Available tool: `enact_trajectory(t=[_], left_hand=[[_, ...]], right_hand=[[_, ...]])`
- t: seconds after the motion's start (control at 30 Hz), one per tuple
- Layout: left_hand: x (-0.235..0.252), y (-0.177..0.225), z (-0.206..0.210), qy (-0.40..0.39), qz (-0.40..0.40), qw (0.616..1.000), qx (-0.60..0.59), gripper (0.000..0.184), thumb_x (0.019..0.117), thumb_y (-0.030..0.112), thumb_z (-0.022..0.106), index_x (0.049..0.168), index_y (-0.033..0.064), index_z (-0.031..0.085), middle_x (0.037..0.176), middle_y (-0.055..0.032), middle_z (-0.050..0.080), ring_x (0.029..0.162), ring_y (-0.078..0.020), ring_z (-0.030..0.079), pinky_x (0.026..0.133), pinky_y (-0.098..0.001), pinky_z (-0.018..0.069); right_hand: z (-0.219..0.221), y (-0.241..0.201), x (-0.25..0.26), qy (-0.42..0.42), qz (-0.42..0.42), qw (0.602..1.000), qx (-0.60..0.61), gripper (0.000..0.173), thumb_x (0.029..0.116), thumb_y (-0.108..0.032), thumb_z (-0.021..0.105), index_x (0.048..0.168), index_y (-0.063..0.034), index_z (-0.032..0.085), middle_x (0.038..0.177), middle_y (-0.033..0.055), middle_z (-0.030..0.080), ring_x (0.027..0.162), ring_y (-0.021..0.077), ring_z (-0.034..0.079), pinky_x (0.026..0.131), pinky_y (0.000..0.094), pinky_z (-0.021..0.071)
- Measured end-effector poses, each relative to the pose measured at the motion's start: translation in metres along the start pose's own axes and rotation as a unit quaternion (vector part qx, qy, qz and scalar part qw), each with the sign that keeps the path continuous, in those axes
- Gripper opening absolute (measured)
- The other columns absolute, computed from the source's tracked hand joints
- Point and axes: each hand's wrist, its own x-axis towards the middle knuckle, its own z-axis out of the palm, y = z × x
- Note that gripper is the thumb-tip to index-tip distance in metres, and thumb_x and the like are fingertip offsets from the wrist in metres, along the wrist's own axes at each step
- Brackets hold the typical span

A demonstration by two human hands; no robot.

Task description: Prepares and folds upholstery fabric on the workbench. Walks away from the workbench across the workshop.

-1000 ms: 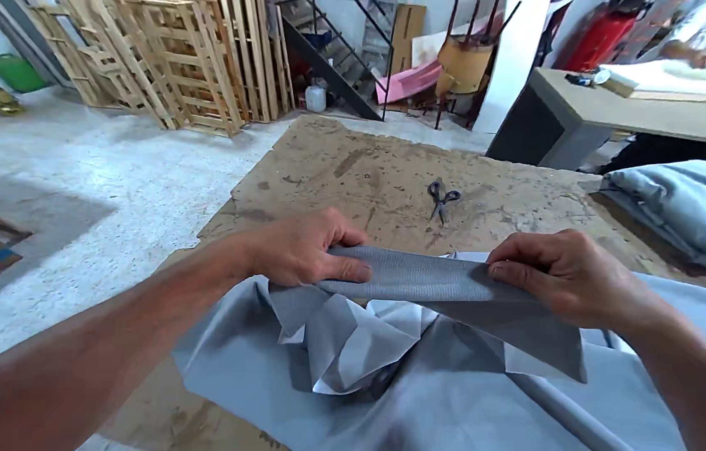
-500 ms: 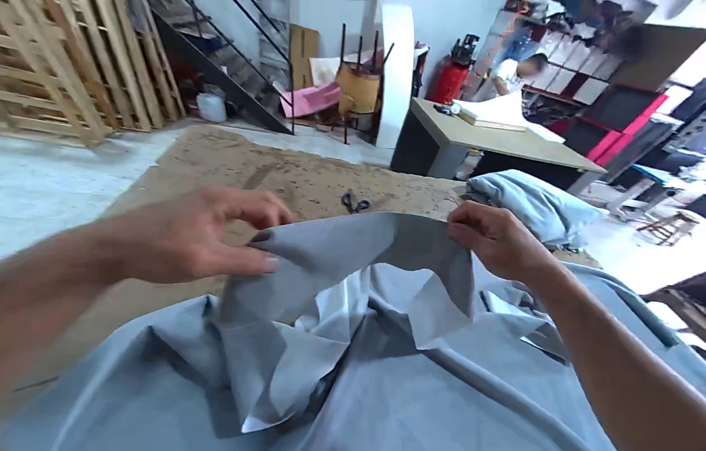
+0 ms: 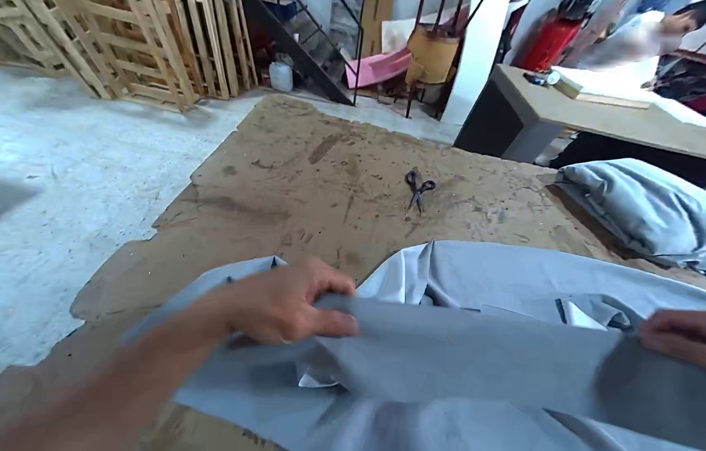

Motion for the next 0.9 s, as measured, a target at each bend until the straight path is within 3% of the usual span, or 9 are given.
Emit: enact_trajectory(t=[0.1,0.17,0.3,0.43,0.53,0.63,0.77,0.83,0.9], left_hand=[[0.052,-0.049,0.058,-0.032,-0.032,0.998,-0.051,0.018,0.0993,0.024,0.067,0.093,0.0081,0.072,0.078,-0.0004,0.068,0.071,-0.0070,0.064,0.066,-0.0279,0.0549],[0.086,-0.088,0.076,0.002,-0.089,0.995,0.033,0.024,0.1012,0.025,0.065,0.103,0.0027,0.073,0.093,-0.0104,0.071,0.087,-0.0201,0.068,0.082,-0.0437,0.0551],[0.098,-0.164,0.023,0.041,-0.165,0.965,0.199,0.037,0.0998,0.010,0.058,0.136,0.0111,0.063,0.135,-0.0114,0.065,0.129,-0.0290,0.059,0.110,-0.0560,0.0442],[0.076,-0.171,-0.009,-0.118,-0.262,0.910,0.298,0.042,0.0938,0.022,0.066,0.136,0.0208,0.065,0.129,-0.0081,0.069,0.126,-0.0293,0.059,0.114,-0.0622,0.0315],[0.059,-0.160,-0.027,-0.120,-0.228,0.937,0.238,0.017,0.0964,0.019,0.070,0.108,0.0069,0.074,0.102,-0.0111,0.072,0.099,-0.0257,0.067,0.093,-0.0525,0.0501],[0.033,-0.158,-0.065,-0.031,-0.155,0.976,0.148,0.013,0.0947,0.013,0.070,0.096,0.0003,0.072,0.092,-0.0114,0.069,0.088,-0.0203,0.065,0.083,-0.0429,0.0533],[0.000,-0.165,-0.137,0.169,-0.127,0.958,0.193,0.017,0.0949,0.019,0.072,0.091,0.0020,0.074,0.081,-0.0082,0.069,0.076,-0.0166,0.066,0.075,-0.0421,0.0546],[-0.008,-0.169,-0.167,0.276,-0.142,0.930,0.199,0.024,0.0977,0.024,0.070,0.092,0.0014,0.075,0.081,-0.0092,0.070,0.075,-0.0166,0.066,0.077,-0.0440,0.0550],[-0.010,-0.186,-0.193,0.375,-0.155,0.891,0.201,0.028,0.0985,0.030,0.069,0.094,0.0022,0.075,0.083,-0.0097,0.072,0.077,-0.0164,0.067,0.079,-0.0444,0.0558]], right_hand=[[0.026,0.069,0.011,-0.128,0.121,0.984,-0.023,0.015,0.0992,-0.007,0.067,0.102,0.0062,0.073,0.090,0.0219,0.069,0.084,0.0305,0.065,0.082,0.0522,0.0510],[0.063,0.144,0.027,-0.176,0.157,0.970,-0.050,0.022,0.0999,-0.018,0.069,0.105,0.0030,0.075,0.098,0.0256,0.071,0.096,0.0382,0.067,0.091,0.0602,0.0483],[0.148,0.239,0.038,-0.143,0.182,0.962,-0.144,0.032,0.0956,-0.029,0.073,0.116,-0.0049,0.075,0.116,0.0297,0.069,0.115,0.0526,0.063,0.096,0.0755,0.0438],[0.184,0.145,0.063,0.025,0.092,0.993,-0.067,0.045,0.0965,-0.026,0.071,0.134,-0.0033,0.064,0.135,0.0319,0.059,0.124,0.0536,0.056,0.098,0.0757,0.0429],[0.230,0.071,0.092,0.054,-0.022,0.998,0.035,0.051,0.0939,-0.030,0.072,0.137,-0.0060,0.063,0.135,0.0248,0.061,0.124,0.0464,0.059,0.100,0.0700,0.0466],[0.276,0.050,0.112,0.056,-0.092,0.992,0.068,0.059,0.0940,-0.053,0.060,0.136,-0.0118,0.065,0.140,0.0161,0.061,0.130,0.0392,0.056,0.105,0.0648,0.0455],[0.294,0.060,0.112,0.096,-0.106,0.988,0.065,0.064,0.0951,-0.067,0.047,0.123,-0.0155,0.073,0.142,0.0108,0.062,0.131,0.0341,0.057,0.106,0.0612,0.0452],[0.296,0.063,0.107,0.096,-0.110,0.987,0.059,0.059,0.0935,-0.065,0.051,0.112,-0.0145,0.076,0.145,0.0113,0.060,0.133,0.0332,0.056,0.107,0.0591,0.0448],[0.299,0.062,0.102,0.098,-0.114,0.987,0.054,0.038,0.0899,-0.045,0.062,0.098,-0.0100,0.075,0.145,0.0142,0.059,0.135,0.0356,0.055,0.108,0.0595,0.0451]])
